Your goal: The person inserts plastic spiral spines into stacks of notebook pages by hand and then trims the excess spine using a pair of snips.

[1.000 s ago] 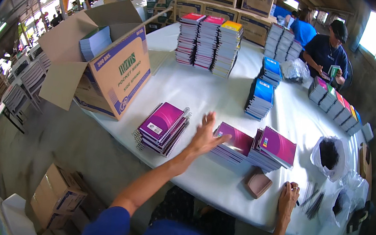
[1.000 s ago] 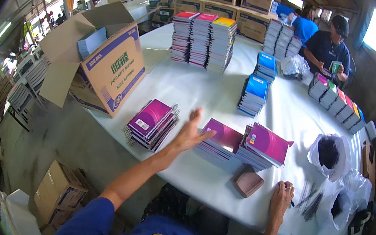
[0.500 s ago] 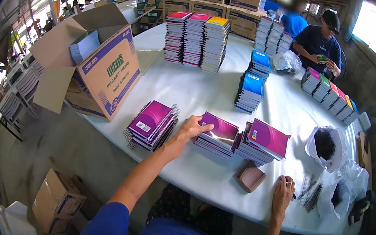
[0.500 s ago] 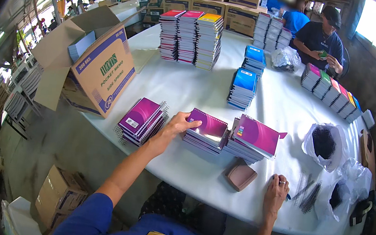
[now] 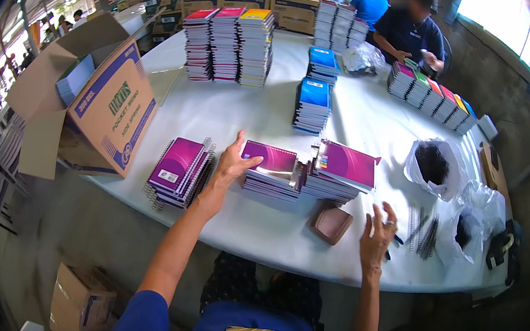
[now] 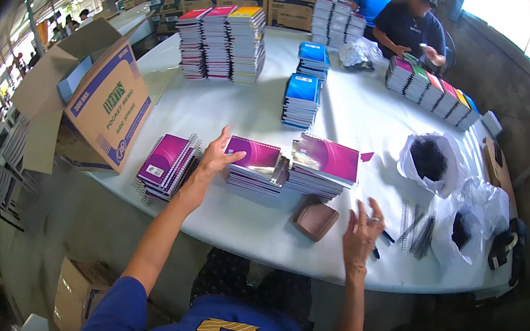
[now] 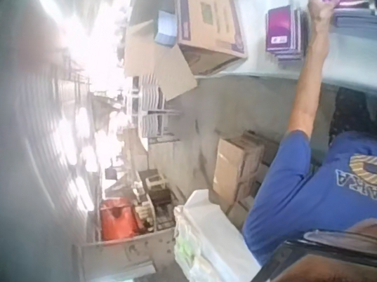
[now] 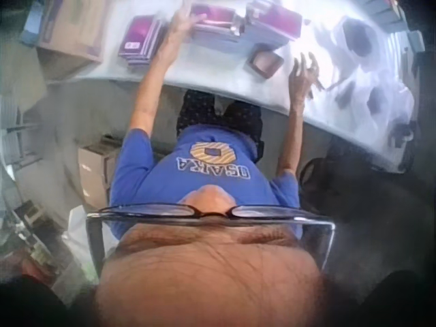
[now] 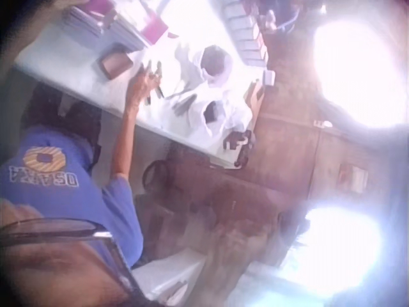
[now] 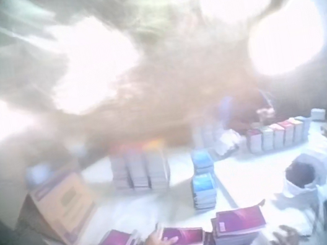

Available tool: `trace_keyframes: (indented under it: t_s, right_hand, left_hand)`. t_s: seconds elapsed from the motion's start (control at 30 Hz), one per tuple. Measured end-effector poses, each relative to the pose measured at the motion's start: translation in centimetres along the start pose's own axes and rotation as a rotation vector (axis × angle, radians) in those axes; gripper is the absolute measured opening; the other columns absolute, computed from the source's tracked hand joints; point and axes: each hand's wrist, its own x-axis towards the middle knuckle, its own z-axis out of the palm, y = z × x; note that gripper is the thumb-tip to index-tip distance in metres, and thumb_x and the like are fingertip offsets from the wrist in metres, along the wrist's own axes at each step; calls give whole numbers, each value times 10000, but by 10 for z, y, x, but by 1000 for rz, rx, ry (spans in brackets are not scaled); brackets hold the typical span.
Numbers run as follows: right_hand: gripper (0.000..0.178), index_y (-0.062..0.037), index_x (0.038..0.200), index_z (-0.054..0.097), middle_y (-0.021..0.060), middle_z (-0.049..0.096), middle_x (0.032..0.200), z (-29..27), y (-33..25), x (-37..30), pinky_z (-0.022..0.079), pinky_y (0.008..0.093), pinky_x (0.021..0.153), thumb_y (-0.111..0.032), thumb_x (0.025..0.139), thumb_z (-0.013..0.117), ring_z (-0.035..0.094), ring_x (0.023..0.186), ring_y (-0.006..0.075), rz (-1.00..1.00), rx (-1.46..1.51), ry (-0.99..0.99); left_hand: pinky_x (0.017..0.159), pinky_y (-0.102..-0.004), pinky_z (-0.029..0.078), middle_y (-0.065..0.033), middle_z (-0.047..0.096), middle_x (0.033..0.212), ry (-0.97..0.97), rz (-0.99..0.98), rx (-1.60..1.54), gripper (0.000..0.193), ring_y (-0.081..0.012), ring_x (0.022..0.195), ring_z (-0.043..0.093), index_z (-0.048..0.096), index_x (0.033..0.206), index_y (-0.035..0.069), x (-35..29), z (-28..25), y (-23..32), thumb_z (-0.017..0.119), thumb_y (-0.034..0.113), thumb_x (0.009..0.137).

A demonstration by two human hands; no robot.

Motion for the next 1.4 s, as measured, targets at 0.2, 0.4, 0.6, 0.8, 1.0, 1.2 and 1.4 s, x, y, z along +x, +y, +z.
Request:
trace_keyframes:
  t_s: [0.2, 0.4, 0.6, 0.8, 1.0, 1.2, 1.4]
  right_hand:
    - [354, -32, 1087, 691, 176, 561, 1251, 4, -77, -3, 435, 439, 954, 62, 746, 670, 531, 1132, 350, -203, 245, -174]
    - [380, -25, 1187, 635, 188, 564, 1260, 31, -120, -11, 448, 459, 974, -27, 819, 730, 553, 1167, 355, 60, 712, -319]
    - [300, -4, 1081, 665, 73, 687, 1008, 24, -132, 11, 513, 300, 850, -78, 814, 782, 653, 977, 164, 688, 1066, -720]
    - [197, -1, 1029, 627, 91, 696, 1066, 35, -110, -49, 498, 278, 888, 50, 848, 687, 634, 1029, 133, 381, 1137, -562]
    - [188, -19, 1044, 541, 54, 661, 1026, 53, -112, -58, 491, 251, 847, 23, 894, 646, 605, 971, 110, 576, 1074, -590]
    - [218, -16, 1048, 551, 77, 653, 943, 46, -106, -56, 505, 305, 774, 18, 868, 669, 629, 903, 138, 613, 1041, -545]
    - [268, 2, 1043, 629, 80, 669, 923, -7, 14, 5, 519, 281, 729, 95, 793, 661, 648, 783, 168, 157, 488, -172]
  left_hand:
    - [953, -276, 491, -191, 583, 1317, -88, -174, -186, 945, -182, 1131, 602, 266, 1494, -70, 8, -12, 3, 818, 19, 732]
    - [988, -320, 492, -114, 606, 1256, -11, 69, -464, 909, -167, 1087, 615, 273, 1531, 53, -36, -10, 49, 712, -121, 755]
    - [1025, -367, 486, -117, 600, 1288, -180, 143, -588, 991, -270, 1220, 584, 240, 1545, 89, -118, 2, 53, 702, -190, 714]
    - [1096, -369, 393, -157, 506, 1432, -325, -123, -517, 1058, -265, 1349, 461, 65, 1580, 144, -148, 16, 39, 639, -198, 760]
    - [1165, -382, 279, -205, 242, 1589, -266, 60, -136, 1092, -250, 1431, 324, 11, 1571, 100, -146, 25, 48, 764, 8, 785]
    - [1127, -606, 236, -154, 315, 1567, -290, 606, 872, 780, -386, 1451, 267, 308, 1520, 71, -145, 54, 121, 620, 407, 890]
    - [829, -464, 547, -73, 658, 1226, -628, 441, 850, 499, -310, 1019, 673, 491, 1411, 211, -139, 62, 111, 590, 174, 923]
